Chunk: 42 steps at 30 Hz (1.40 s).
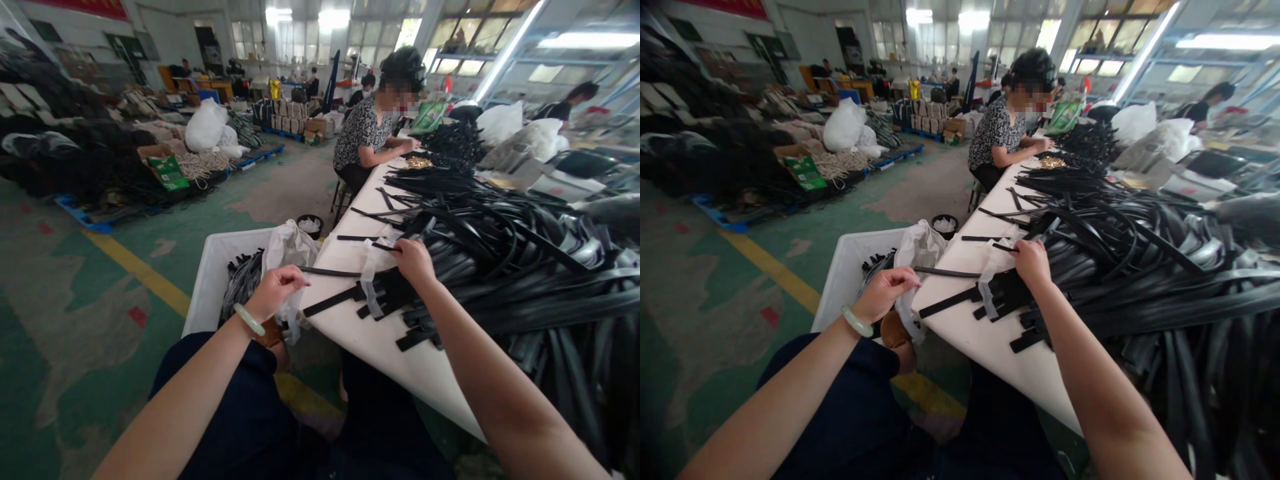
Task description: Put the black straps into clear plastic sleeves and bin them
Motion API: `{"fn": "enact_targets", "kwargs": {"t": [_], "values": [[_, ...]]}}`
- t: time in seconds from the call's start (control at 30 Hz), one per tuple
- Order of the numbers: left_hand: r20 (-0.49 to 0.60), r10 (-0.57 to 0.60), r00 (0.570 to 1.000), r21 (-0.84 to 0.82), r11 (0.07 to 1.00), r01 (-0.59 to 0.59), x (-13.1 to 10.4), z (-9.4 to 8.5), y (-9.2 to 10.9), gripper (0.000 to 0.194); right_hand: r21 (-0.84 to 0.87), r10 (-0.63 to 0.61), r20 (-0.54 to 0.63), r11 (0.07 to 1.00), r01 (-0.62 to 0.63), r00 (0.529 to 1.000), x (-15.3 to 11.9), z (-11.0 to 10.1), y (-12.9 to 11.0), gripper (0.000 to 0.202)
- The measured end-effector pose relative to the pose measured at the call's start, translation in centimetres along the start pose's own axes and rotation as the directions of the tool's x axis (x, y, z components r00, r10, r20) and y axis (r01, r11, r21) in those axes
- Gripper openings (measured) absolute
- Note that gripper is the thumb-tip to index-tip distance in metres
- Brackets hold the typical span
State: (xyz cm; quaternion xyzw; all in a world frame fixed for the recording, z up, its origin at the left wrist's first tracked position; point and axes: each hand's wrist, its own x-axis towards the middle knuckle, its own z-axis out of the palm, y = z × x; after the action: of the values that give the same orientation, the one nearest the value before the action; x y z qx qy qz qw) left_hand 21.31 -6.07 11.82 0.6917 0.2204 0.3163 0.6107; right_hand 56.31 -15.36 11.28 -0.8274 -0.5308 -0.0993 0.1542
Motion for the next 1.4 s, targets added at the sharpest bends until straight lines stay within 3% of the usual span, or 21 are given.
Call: {"fn": "enact_targets", "kwargs": {"t": [0.07,0.13,0.17,0.23,0.3,0.33,0.47,0.53,0.7,0.83,0.93,1.1,1.27,1.4], "values": [[-0.007,0.022,1.000,0.002,1.000,-0.022,0.0,0.1,0.2,0.019,0.067,-0.034,-0.074,0.997,0.039,0.997,-1.6,-2.0,-1.2,0.017],[-0.023,0.017,1.000,-0.011,1.000,-0.017,0.0,0.2,0.2,0.019,0.206,-0.165,-0.146,0.959,0.193,0.976,-4.6,-4.8,-3.6,0.016],[-0.030,0.013,0.999,-0.012,1.000,-0.013,0.0,0.3,0.2,0.020,0.288,-0.258,-0.184,0.908,0.303,0.948,-6.5,-6.4,-5.1,0.014],[-0.034,0.004,0.999,-0.002,1.000,-0.004,0.0,0.5,0.2,0.023,0.391,-0.494,-0.111,0.776,0.495,0.862,-10.3,-9.3,-8.3,0.017],[-0.019,-0.002,1.000,0.017,1.000,0.003,0.0,0.7,0.4,0.024,0.348,-0.649,-0.074,0.695,0.630,0.757,-13.1,-11.1,-10.9,0.022],[-0.004,-0.006,1.000,0.030,1.000,0.006,0.0,0.8,0.5,0.024,0.303,-0.666,-0.056,0.698,0.648,0.744,-13.9,-11.5,-11.7,0.024],[0.041,-0.034,0.999,0.080,0.996,0.031,-0.3,1.3,0.9,0.015,0.165,-0.521,-0.047,0.837,0.522,0.852,-13.1,-10.2,-12.2,0.027],[0.055,-0.049,0.997,0.089,0.995,0.044,-0.3,1.4,1.0,0.014,0.154,-0.500,-0.036,0.853,0.499,0.865,-11.9,-9.1,-12.0,0.028],[0.105,-0.046,0.993,0.165,0.986,0.028,-0.2,1.4,1.0,0.014,0.093,-0.521,0.086,0.853,0.514,0.849,-10.8,-8.1,-12.5,0.022],[0.127,-0.008,0.992,0.348,0.937,-0.037,-0.2,1.6,1.2,0.005,0.056,-0.534,0.201,0.843,0.535,0.821,-10.4,-8.5,-12.9,0.017],[0.188,0.041,0.981,0.478,0.869,-0.128,-0.2,2.4,0.8,0.005,0.054,-0.569,0.281,0.813,0.579,0.773,-9.8,-8.4,-13.7,0.014],[0.327,0.094,0.940,0.484,0.838,-0.252,-0.5,3.1,-0.2,0.012,0.138,-0.651,0.349,0.747,0.650,0.674,-8.5,-7.1,-14.4,0.009],[0.275,0.010,0.961,0.533,0.831,-0.161,-1.0,2.4,-0.5,0.020,0.105,-0.538,0.417,0.829,0.549,0.733,-7.1,-7.2,-11.0,0.021],[0.336,-0.039,0.941,0.511,0.847,-0.148,-1.1,3.3,-0.8,0.025,0.122,-0.562,0.439,0.810,0.573,0.701,-9.0,-7.7,-12.0,0.030]]}}
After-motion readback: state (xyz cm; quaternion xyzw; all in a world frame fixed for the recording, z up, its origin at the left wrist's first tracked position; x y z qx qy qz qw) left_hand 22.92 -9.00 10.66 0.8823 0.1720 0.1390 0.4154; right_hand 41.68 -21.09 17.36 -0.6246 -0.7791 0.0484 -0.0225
